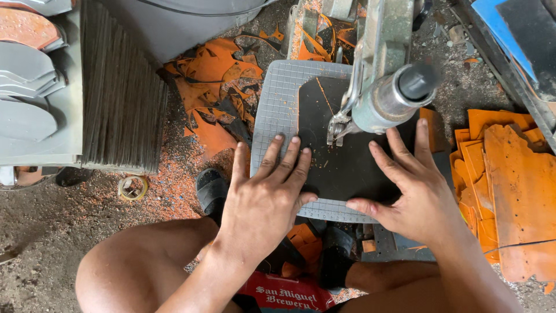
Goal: The person uses a vertical cutting machine to cut a black rubber sheet into a curved shape. They guide the material with both hands along a marked outline, periodically repositioning the sheet to complete the cut.
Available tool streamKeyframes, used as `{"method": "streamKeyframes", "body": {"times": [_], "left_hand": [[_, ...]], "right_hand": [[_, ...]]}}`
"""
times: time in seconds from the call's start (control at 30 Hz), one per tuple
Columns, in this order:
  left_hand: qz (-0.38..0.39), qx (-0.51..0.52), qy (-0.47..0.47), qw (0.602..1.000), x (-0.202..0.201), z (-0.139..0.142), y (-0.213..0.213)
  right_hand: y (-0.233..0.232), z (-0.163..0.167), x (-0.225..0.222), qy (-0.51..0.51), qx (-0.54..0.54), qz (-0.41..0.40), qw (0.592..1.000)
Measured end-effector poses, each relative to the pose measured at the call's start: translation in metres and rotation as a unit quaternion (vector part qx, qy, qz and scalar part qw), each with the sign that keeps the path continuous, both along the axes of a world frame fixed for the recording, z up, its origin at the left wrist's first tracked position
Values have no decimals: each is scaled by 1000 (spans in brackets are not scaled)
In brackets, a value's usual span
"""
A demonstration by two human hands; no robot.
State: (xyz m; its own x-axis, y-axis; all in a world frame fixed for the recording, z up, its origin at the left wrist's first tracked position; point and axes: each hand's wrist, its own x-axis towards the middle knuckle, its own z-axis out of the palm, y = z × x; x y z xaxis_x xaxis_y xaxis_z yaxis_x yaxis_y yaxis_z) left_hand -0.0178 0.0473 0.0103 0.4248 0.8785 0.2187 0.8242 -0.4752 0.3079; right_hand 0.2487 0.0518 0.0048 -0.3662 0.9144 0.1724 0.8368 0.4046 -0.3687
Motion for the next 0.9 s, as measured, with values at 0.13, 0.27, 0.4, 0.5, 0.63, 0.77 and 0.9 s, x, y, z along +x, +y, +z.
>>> {"method": "streamKeyframes", "body": {"times": [0.13,0.27,0.4,0.5,0.63,0.77,0.9], "left_hand": [[4,3,2,1000,2,0,5],[6,6,4,1000,2,-1,8],[9,6,8,1000,3,-2,12],[12,2,11,1000,4,-3,14],[15,6,9,1000,6,-4,17],[22,7,4,1000,7,-4,18],[35,6,-13,999,10,-6,18]], "right_hand": [[4,0,0,3,1,2,1000],[7,0,-1,11,8,6,1000],[12,0,-1,21,12,15,1000],[17,1,-1,22,7,17,1000],[23,1,1,3,13,26,1000],[28,2,2,11,14,32,999],[35,7,4,5,11,30,999]]}}
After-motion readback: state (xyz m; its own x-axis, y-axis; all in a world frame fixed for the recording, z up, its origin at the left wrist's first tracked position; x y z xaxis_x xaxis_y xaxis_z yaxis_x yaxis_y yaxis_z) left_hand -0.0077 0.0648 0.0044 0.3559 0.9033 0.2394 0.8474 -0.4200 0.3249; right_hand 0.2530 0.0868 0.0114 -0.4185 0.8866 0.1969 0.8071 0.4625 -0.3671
